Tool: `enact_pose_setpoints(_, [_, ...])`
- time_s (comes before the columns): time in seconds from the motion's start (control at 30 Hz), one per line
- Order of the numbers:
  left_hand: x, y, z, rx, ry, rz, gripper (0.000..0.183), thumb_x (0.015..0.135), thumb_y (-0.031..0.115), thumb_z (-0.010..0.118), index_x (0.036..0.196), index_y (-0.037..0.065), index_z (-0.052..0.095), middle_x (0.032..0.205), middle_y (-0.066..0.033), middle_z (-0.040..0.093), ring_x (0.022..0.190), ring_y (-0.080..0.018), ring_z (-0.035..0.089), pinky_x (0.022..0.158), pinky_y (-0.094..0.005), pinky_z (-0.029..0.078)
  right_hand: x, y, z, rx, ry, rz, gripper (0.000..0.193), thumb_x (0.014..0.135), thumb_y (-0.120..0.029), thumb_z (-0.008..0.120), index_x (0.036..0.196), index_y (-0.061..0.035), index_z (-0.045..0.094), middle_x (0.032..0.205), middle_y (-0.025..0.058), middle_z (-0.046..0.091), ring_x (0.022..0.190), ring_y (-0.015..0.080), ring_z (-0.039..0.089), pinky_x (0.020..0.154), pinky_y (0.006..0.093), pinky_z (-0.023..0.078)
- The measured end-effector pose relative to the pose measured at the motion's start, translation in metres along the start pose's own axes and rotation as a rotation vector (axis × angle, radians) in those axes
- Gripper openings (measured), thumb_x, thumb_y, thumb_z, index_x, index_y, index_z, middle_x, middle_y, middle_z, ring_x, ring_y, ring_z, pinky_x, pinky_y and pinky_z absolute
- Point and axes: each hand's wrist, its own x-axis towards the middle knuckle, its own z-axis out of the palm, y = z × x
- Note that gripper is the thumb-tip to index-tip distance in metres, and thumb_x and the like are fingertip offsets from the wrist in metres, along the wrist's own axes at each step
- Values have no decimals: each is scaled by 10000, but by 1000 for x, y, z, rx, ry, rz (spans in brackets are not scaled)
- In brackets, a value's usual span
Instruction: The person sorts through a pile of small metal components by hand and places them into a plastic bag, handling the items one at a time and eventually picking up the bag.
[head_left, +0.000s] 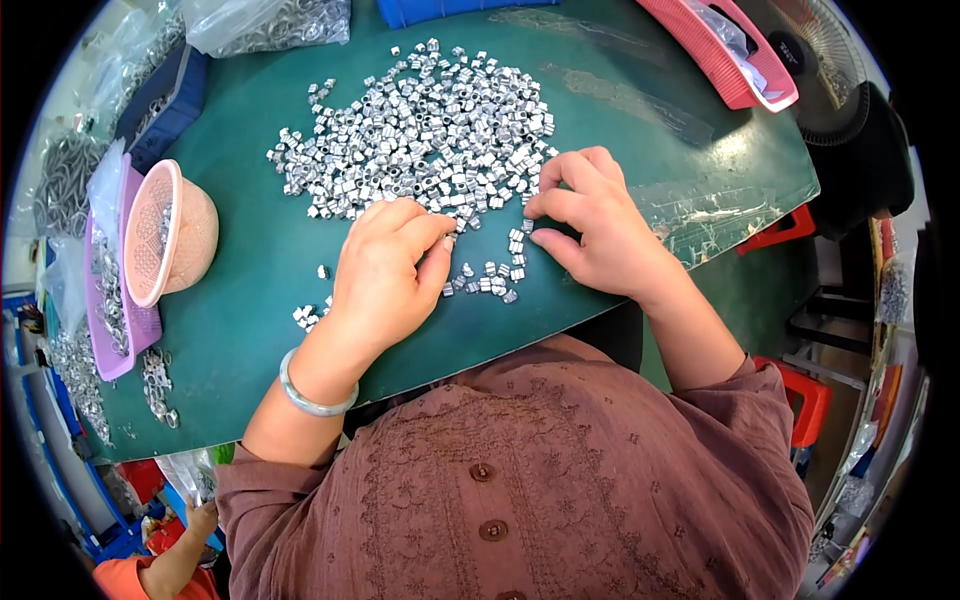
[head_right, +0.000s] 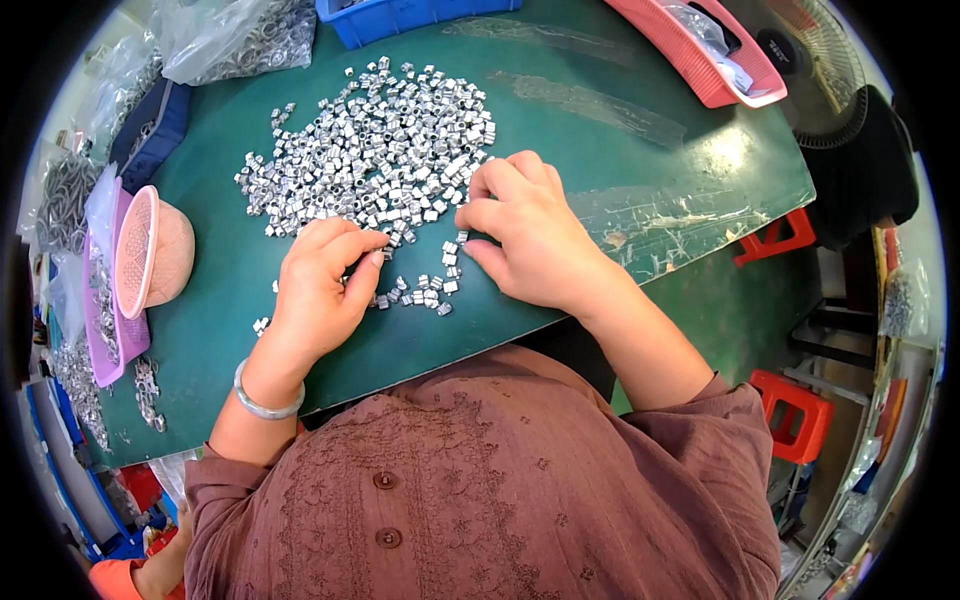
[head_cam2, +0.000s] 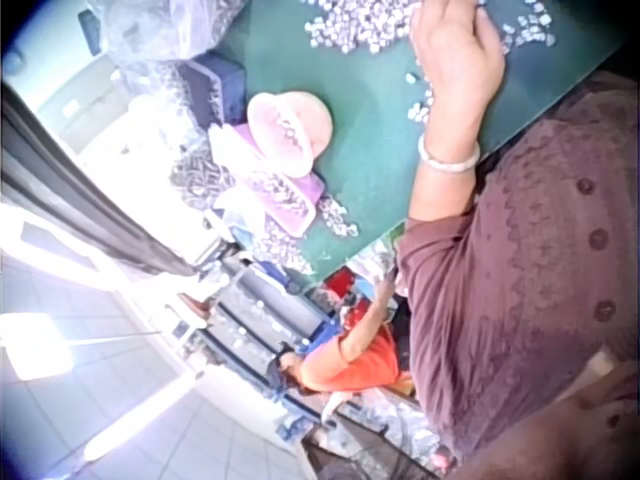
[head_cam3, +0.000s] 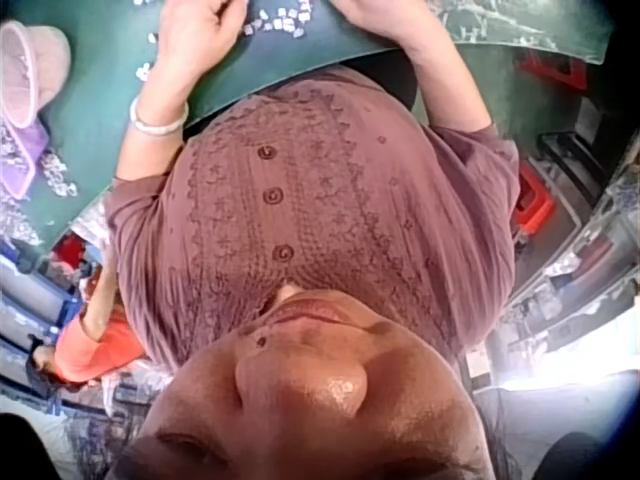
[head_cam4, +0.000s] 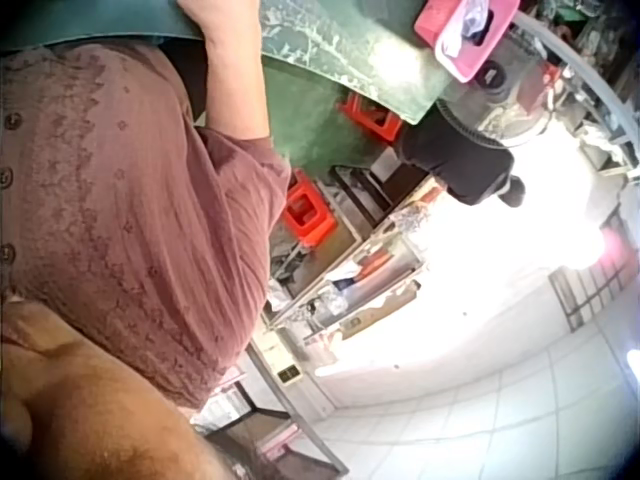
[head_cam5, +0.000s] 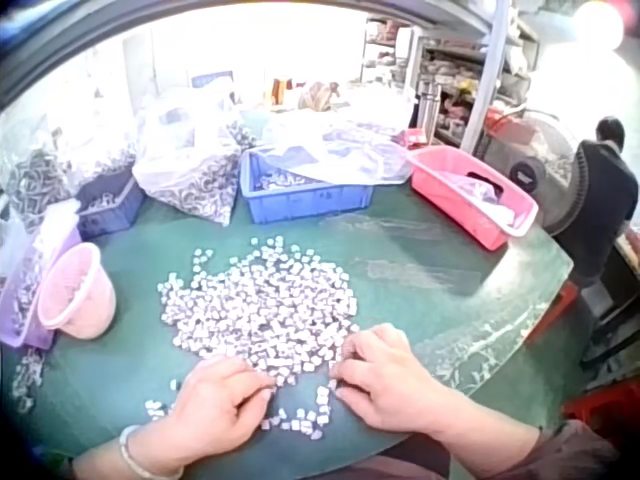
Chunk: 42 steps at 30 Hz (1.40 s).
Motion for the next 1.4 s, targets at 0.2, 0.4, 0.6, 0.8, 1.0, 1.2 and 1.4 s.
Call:
enact_pose_setpoints(0.2, [-1,-1,-2,-5,9,-3,106,781,31,673,884,43,696,775,-81,578,732,-283,543,681,-388,445,-2,5,-4,40,-115,-92,191,703,-4,714,875,-85,692,981,50,563,977,288,502,903,390,397])
enact_pose_setpoints(0.4, [0,3,-4,0,-26,-9,139,794,-1,670,926,22,707,825,-87,633,771,-269,581,706,-366,462,6,8,8,-74,112,-14,151,723,-14,694,839,-111,686,937,34,562,956,261,500,878,389,392])
enact_pose_setpoints(0.6, [-3,2,-6,4,-38,-42,139,796,0,668,928,18,706,823,-89,633,775,-272,581,703,-362,463,4,13,5,55,22,-24,131,742,-28,701,854,-93,678,944,41,569,960,266,504,883,390,393])
enact_pose_setpoints(0.8, [-3,1,-6,-6,-39,-41,138,800,1,666,931,16,705,822,-90,633,779,-271,583,706,-361,465,10,7,6,-22,106,21,50,774,-70,694,815,-89,672,916,45,574,942,270,514,880,390,390])
enact_pose_setpoints(1.0, [-3,1,-8,-19,-26,-54,141,802,6,669,938,18,703,830,-89,639,787,-271,590,711,-362,466,5,1,4,-62,25,-14,72,770,-120,724,829,-93,692,869,37,567,912,256,517,869,390,384])
enact_pose_setpoints(1.2, [-4,-1,-8,-30,-25,-58,139,805,12,675,940,24,704,820,-82,637,778,-267,586,709,-363,465,3,2,7,-82,46,-22,66,773,-63,724,833,-74,700,861,21,576,885,238,516,845,368,382])
enact_pose_setpoints(1.4, [-4,-3,-9,-38,-19,-48,134,813,13,671,942,31,702,803,-76,629,768,-260,581,700,-359,460,2,5,8,-43,43,-3,65,784,-38,703,843,-66,698,856,24,584,884,244,521,845,366,383])
